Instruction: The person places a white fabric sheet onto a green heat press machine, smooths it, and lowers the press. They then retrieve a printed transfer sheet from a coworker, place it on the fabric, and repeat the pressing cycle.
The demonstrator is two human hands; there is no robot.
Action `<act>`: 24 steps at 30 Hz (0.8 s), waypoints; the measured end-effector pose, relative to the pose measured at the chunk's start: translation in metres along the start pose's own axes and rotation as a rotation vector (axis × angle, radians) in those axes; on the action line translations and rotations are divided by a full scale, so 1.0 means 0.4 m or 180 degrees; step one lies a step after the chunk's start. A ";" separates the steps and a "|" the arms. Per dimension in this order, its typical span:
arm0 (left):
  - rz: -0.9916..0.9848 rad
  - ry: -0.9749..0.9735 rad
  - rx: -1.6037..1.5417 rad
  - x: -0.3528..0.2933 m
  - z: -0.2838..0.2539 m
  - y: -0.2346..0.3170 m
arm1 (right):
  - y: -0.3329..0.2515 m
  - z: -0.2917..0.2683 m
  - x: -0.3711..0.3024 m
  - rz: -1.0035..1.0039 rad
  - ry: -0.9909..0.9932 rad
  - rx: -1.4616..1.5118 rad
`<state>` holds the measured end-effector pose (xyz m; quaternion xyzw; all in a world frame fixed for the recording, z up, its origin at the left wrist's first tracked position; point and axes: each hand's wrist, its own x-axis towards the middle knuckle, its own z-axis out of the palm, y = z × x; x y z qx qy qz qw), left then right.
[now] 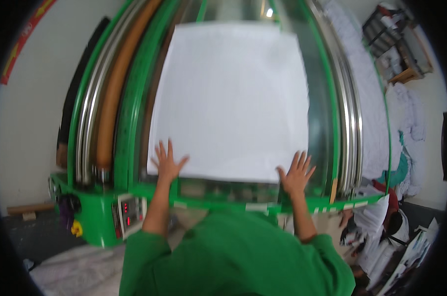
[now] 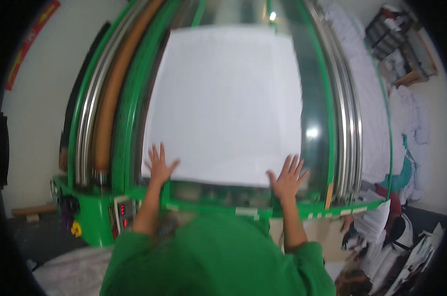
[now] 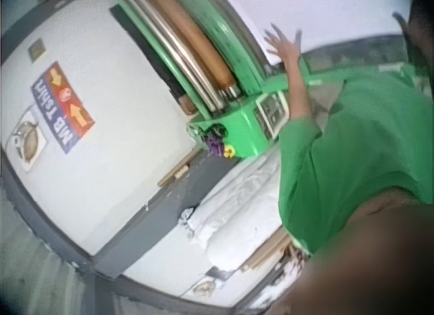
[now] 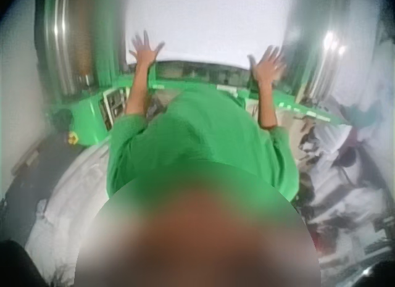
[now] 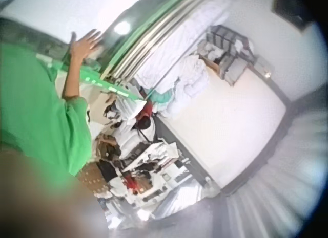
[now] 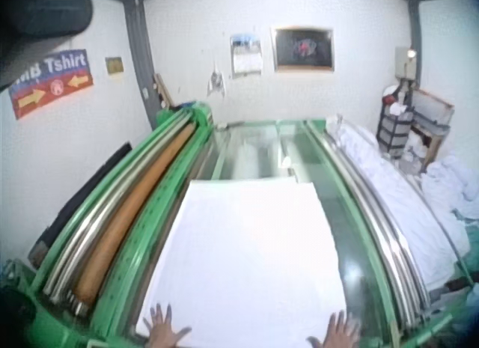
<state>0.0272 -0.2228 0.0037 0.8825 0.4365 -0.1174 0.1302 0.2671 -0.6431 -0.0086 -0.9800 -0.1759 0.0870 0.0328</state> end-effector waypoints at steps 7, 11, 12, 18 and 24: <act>-0.0134 -0.0182 -0.0188 -0.018 -0.001 -0.008 | 0.083 -0.031 -0.135 0.0198 -0.0248 -0.0207; 0.0011 -0.0280 0.0012 -0.069 0.004 -0.006 | 0.064 -0.039 -0.126 0.0002 0.0083 -0.0064; 0.0117 -0.0322 0.0125 -0.081 0.006 -0.008 | 0.060 -0.038 -0.131 -0.0240 0.0448 -0.0039; 0.0103 -0.0630 -0.0041 -0.101 -0.011 -0.031 | 0.065 -0.069 -0.178 -0.0161 -0.0731 -0.0153; 0.0011 -0.0320 -0.0097 -0.126 0.004 0.004 | 0.045 -0.074 -0.193 -0.0550 -0.0106 0.0528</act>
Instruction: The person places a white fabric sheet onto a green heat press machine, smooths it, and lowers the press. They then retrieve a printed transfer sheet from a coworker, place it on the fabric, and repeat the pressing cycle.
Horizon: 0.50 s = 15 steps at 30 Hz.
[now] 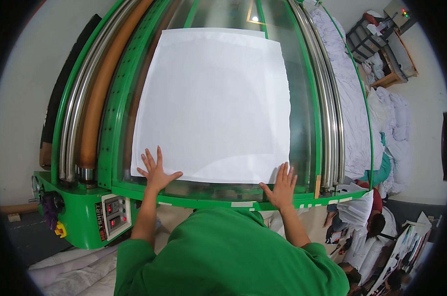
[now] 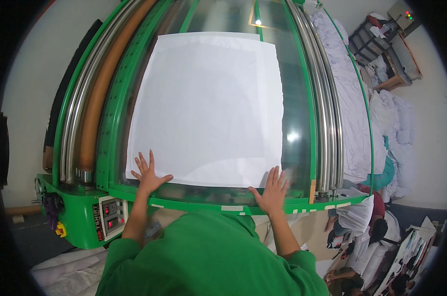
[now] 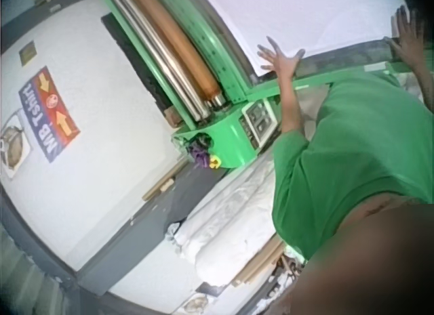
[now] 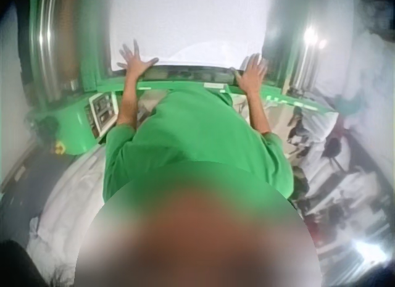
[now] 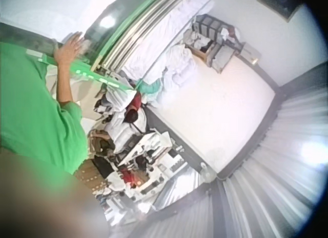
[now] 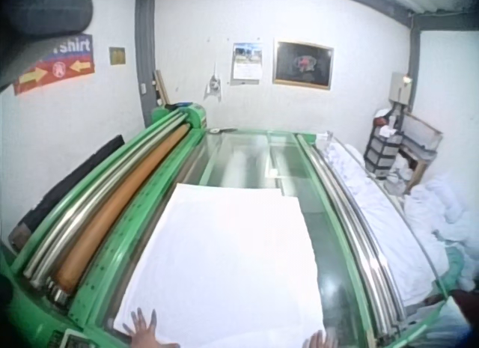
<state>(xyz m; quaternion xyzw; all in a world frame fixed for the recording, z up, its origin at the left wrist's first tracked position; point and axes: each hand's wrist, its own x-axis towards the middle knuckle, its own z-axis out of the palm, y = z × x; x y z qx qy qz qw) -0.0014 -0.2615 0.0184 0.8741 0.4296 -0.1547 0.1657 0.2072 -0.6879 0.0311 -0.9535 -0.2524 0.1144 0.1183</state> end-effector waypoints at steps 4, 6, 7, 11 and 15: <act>0.0054 -0.0487 0.0020 -0.006 0.024 0.022 | -0.021 0.021 -0.064 0.0160 -0.1071 -0.0598; 0.0022 -0.0510 0.0180 -0.011 0.024 0.020 | -0.024 0.014 -0.089 0.0188 -0.1021 -0.0584; 0.0065 -0.0500 0.0123 -0.013 0.021 0.018 | -0.026 0.007 -0.100 0.0309 -0.1129 -0.0522; 0.0101 -0.0568 0.0123 -0.029 0.006 0.012 | -0.057 -0.026 -0.065 0.0596 -0.1291 -0.0388; 0.0084 -0.0399 -0.0072 -0.057 0.013 0.017 | -0.135 -0.032 0.071 0.0435 -0.0743 -0.0288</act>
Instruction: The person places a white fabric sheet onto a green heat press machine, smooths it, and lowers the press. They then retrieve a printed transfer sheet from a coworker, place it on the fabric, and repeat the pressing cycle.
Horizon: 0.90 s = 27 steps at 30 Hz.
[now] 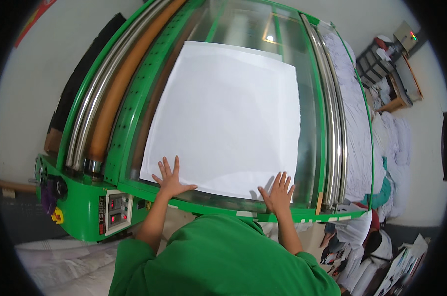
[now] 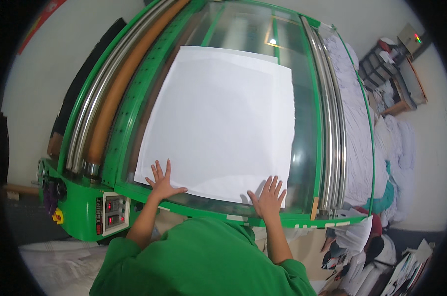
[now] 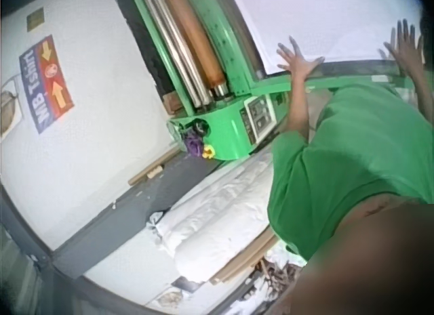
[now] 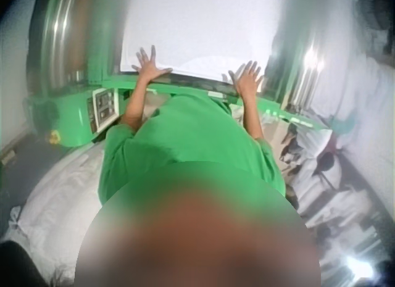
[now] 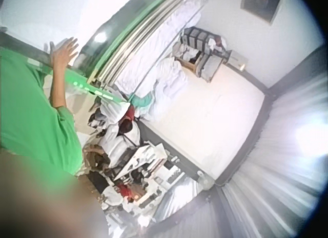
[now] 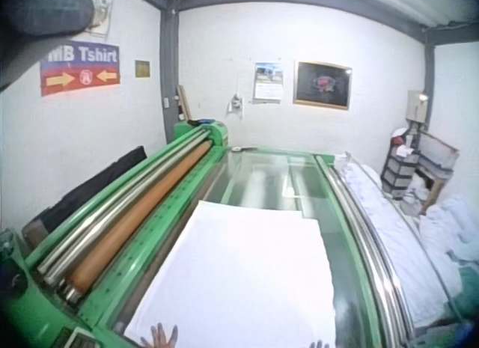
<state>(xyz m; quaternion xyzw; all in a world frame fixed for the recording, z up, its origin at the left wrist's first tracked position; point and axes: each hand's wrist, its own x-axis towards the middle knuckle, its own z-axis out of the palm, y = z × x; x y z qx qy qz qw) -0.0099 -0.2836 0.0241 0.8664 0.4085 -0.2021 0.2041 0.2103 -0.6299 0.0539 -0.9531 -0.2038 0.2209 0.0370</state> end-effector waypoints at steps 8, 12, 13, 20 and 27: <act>-0.0272 0.0187 -0.0094 -0.033 -0.006 -0.013 | -0.203 -0.051 0.288 -0.0826 0.0843 -0.0277; -0.0365 0.0173 -0.0260 -0.057 -0.015 -0.035 | -0.185 -0.045 0.346 -0.0957 0.0719 -0.0425; -0.0397 0.0232 -0.0378 -0.062 -0.013 -0.042 | -0.180 -0.039 0.353 -0.0863 0.0536 -0.0551; -0.0689 0.0710 -0.0388 -0.045 -0.011 -0.108 | -0.246 -0.015 0.416 -0.0968 0.0672 -0.0536; -0.0822 0.1493 -0.0352 0.041 -0.048 -0.174 | -0.387 -0.034 0.486 -0.1109 0.0712 -0.0507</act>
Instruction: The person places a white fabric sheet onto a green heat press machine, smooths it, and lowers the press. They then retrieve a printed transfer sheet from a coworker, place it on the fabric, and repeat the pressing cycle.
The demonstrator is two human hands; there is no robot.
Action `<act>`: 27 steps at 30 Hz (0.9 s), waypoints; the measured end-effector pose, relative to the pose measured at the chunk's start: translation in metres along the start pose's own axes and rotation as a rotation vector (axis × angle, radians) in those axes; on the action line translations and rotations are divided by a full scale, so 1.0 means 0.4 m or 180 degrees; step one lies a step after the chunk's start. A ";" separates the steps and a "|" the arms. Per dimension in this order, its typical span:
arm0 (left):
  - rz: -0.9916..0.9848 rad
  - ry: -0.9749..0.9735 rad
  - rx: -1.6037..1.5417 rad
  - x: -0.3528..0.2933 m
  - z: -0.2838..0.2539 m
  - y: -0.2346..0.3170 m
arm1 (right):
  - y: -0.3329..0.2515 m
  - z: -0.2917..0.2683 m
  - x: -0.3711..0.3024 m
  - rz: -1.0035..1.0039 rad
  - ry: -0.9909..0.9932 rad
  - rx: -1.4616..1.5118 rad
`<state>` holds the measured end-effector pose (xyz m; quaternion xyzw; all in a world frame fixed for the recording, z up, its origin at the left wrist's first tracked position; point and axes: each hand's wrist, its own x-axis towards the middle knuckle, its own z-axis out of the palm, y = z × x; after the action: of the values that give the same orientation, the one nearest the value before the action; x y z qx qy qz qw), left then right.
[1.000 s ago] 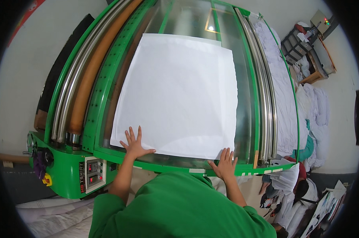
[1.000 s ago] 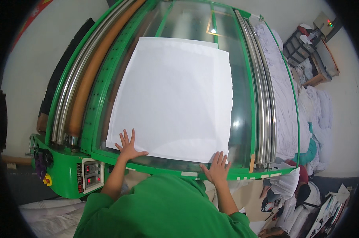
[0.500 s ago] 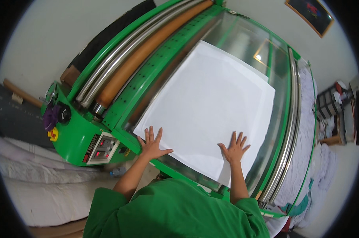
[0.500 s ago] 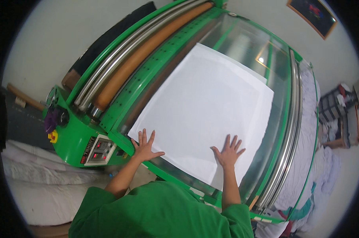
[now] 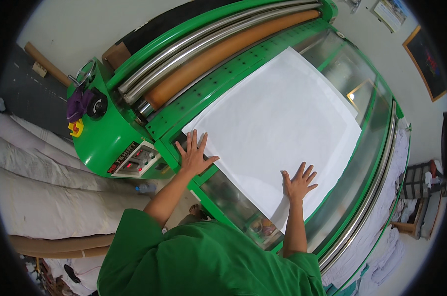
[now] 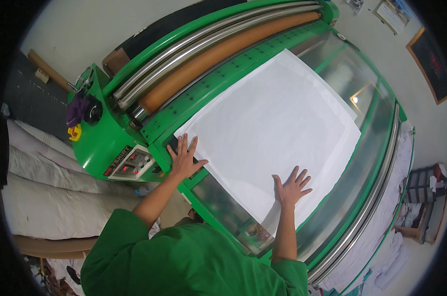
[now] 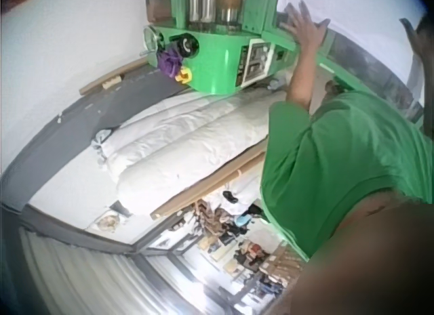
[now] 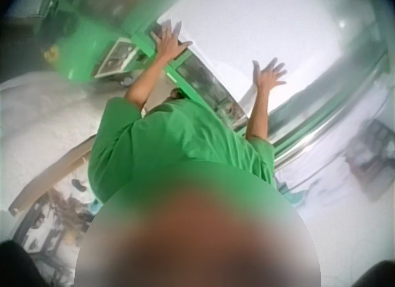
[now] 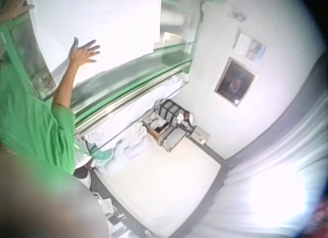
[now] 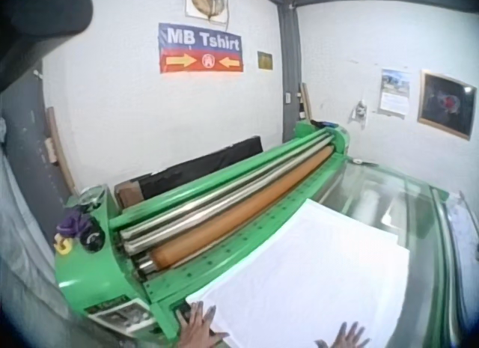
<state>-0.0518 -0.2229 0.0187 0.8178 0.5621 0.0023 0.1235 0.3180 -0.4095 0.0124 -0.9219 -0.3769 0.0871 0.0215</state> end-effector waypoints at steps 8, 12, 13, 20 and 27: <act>0.0309 0.0377 -0.0062 0.066 0.030 -0.032 | -0.142 -0.007 0.117 -0.0126 -0.0083 -0.0026; 0.0426 0.0115 0.0158 0.072 0.023 -0.034 | -0.200 0.005 0.145 -0.0144 -0.0070 -0.0043; 0.0435 0.0049 0.0199 0.073 0.021 -0.034 | -0.212 0.009 0.150 -0.0149 -0.0054 -0.0056; 0.0351 -0.0063 0.0151 0.079 0.014 -0.030 | -0.272 0.019 0.164 -0.0170 -0.0118 0.0009; 0.0452 0.0091 0.0048 0.077 0.013 -0.036 | -0.306 0.018 0.155 -0.0188 -0.0121 0.0107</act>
<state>-0.0528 -0.1907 0.0064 0.8564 0.5044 0.0185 0.1088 0.2754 -0.2788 0.0093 -0.9081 -0.4027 0.1103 0.0323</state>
